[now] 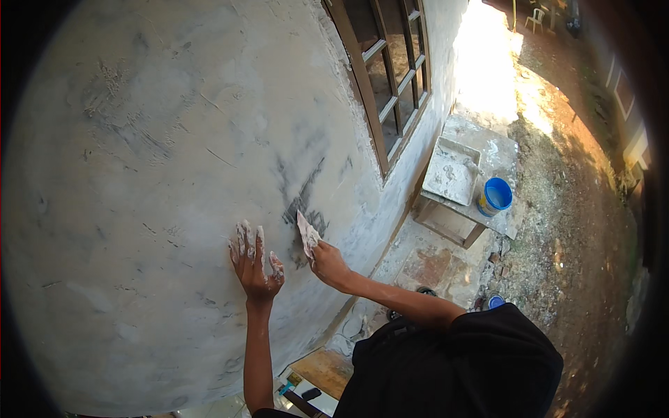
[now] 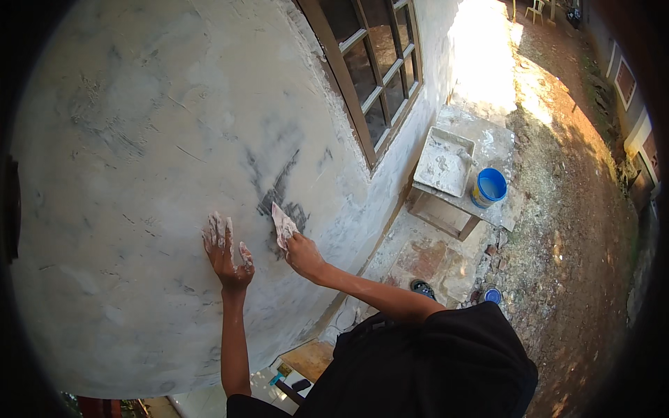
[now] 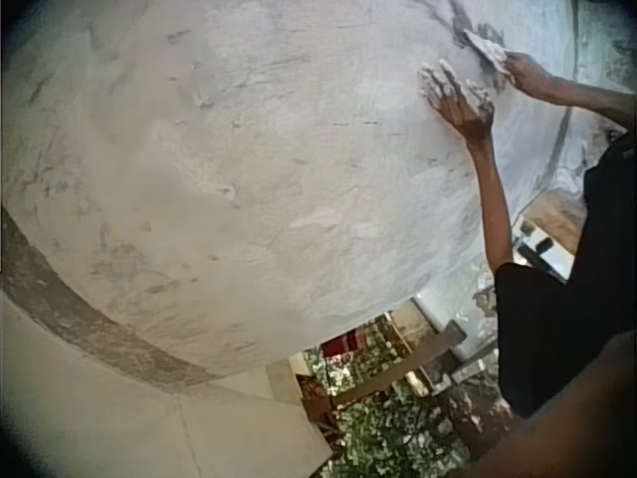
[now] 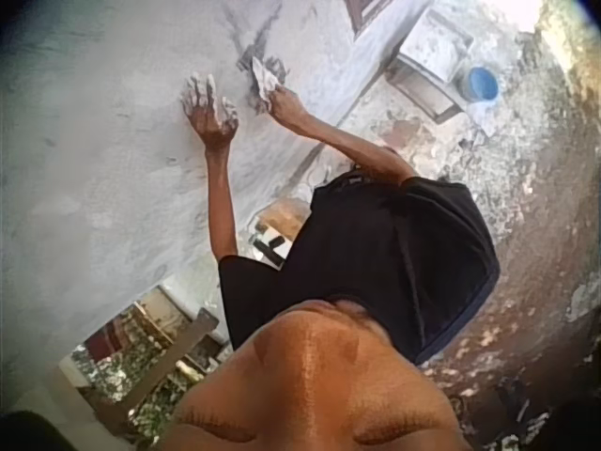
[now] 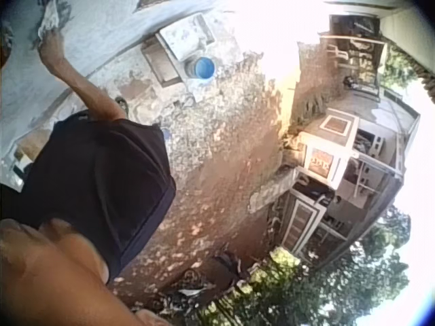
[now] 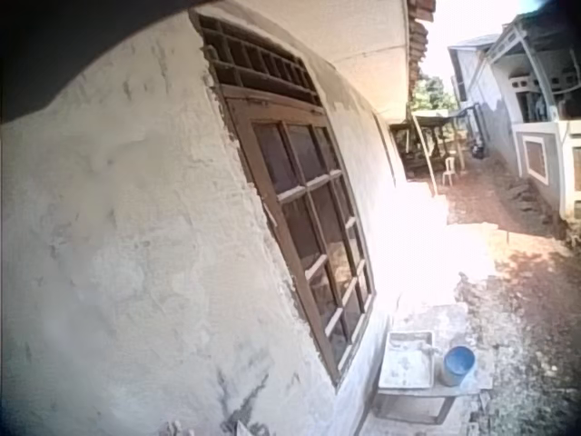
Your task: The person applies plaster to an exterior wall using a putty knife.
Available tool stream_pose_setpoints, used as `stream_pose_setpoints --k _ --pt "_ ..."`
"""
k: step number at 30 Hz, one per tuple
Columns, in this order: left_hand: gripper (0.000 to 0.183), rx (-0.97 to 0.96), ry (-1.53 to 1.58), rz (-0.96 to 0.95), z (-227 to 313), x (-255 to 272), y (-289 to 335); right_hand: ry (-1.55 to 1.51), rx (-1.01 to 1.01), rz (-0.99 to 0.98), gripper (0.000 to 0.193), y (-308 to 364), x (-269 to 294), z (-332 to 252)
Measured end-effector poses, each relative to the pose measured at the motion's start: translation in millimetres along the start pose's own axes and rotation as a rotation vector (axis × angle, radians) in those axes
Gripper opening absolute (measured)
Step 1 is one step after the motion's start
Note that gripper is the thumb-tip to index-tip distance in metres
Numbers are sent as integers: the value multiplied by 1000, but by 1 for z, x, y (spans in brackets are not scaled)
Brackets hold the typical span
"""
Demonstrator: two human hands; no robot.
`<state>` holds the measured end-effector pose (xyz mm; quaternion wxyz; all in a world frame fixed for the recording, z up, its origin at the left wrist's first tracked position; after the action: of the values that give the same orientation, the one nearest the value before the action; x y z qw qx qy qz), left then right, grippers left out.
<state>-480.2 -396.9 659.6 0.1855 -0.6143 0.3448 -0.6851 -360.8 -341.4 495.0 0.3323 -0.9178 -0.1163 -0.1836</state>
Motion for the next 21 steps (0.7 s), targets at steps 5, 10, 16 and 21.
stream_pose_setpoints --k 5,10,16,21 --pt "50 -11 -25 -2 4 0 -1 2 -178 477 8 -29 83 65" --pt "50 -30 -3 4 7 -4 -4 151 -167 622 10 -83 78 143" --pt "51 -14 -1 1 -1 -4 -2 -62 -126 394 14 -31 6 54" --pt "51 -28 -7 10 -3 -4 -4 -49 -118 549 24 -23 57 67"
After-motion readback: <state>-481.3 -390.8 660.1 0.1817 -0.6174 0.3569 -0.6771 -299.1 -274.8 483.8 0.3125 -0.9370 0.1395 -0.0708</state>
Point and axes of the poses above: each hand's wrist, its own y-axis away from the middle knuckle, its own x-axis out of the back of the hand, z = x × y, the point moved 1 cm from there along -y, towards the middle knuckle, and after that the axes turned 7 degrees about x, right-handed, at the moved point
